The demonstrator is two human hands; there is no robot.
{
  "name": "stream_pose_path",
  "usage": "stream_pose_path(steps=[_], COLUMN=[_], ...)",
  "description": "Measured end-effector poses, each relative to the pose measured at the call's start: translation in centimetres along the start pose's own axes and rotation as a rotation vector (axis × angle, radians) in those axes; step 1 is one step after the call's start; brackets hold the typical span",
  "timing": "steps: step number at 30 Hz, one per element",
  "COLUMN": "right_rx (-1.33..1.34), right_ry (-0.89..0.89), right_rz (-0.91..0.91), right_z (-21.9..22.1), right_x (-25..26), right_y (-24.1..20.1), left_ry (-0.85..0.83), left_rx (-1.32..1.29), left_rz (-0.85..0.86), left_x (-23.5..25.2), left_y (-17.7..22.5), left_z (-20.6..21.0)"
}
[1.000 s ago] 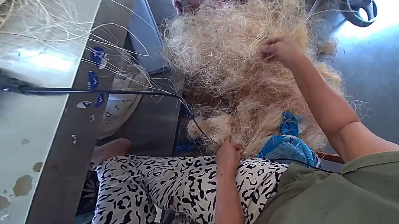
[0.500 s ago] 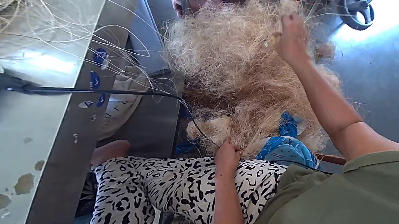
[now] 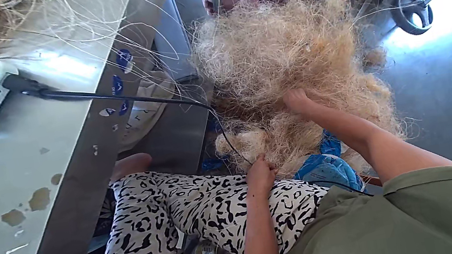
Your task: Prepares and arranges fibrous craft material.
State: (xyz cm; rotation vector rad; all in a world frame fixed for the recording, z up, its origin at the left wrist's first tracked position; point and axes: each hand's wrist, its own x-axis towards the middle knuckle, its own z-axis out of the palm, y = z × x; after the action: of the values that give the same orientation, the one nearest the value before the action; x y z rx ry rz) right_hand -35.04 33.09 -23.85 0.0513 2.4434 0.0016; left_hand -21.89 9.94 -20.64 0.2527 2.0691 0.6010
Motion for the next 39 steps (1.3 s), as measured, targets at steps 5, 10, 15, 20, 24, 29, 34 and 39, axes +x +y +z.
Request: stream_pose_path(steps=[5, 10, 15, 20, 24, 29, 34, 39], right_rx=[0.239, 0.670, 1.071, 1.379, 1.440, 1.172, 0.946, 0.664], right_ry=[0.082, 0.280, 0.696, 0.923, 0.947, 0.921, 0.727, 0.767], right_rz=[-0.079, -0.261, -0.386, -0.647, -0.754, -0.718, -0.852, -1.030], right_z=[-6.0, -12.6, -16.8, -20.6, -21.2, -15.2, -5.4, 2.1], right_x=[-1.9, -7.6, -11.7, -15.7, -18.1, -18.8, -21.3, -22.9], right_y=[2.2, 4.4, 6.1, 6.0, 3.6, -1.7, -8.8, -13.3], left_ry=[-0.004, 0.013, 0.017, 0.026, 0.363, 1.188, 1.044, 0.919], left_rx=[0.021, -0.016, -0.010, -0.012, -0.152, -0.478, -1.328, -1.784], left_rz=[0.009, 0.020, 0.014, 0.004, 0.186, 0.531, 0.543, 0.147], left_x=[0.2, 0.2, 0.2, 0.1, -1.6, -6.1, -12.6, -16.4], left_y=[0.0, -0.2, -0.2, 0.1, 1.1, 3.2, 2.6, 0.8], left_z=[0.1, 0.3, 0.3, 0.2, 0.3, 2.3, 1.9, 1.0])
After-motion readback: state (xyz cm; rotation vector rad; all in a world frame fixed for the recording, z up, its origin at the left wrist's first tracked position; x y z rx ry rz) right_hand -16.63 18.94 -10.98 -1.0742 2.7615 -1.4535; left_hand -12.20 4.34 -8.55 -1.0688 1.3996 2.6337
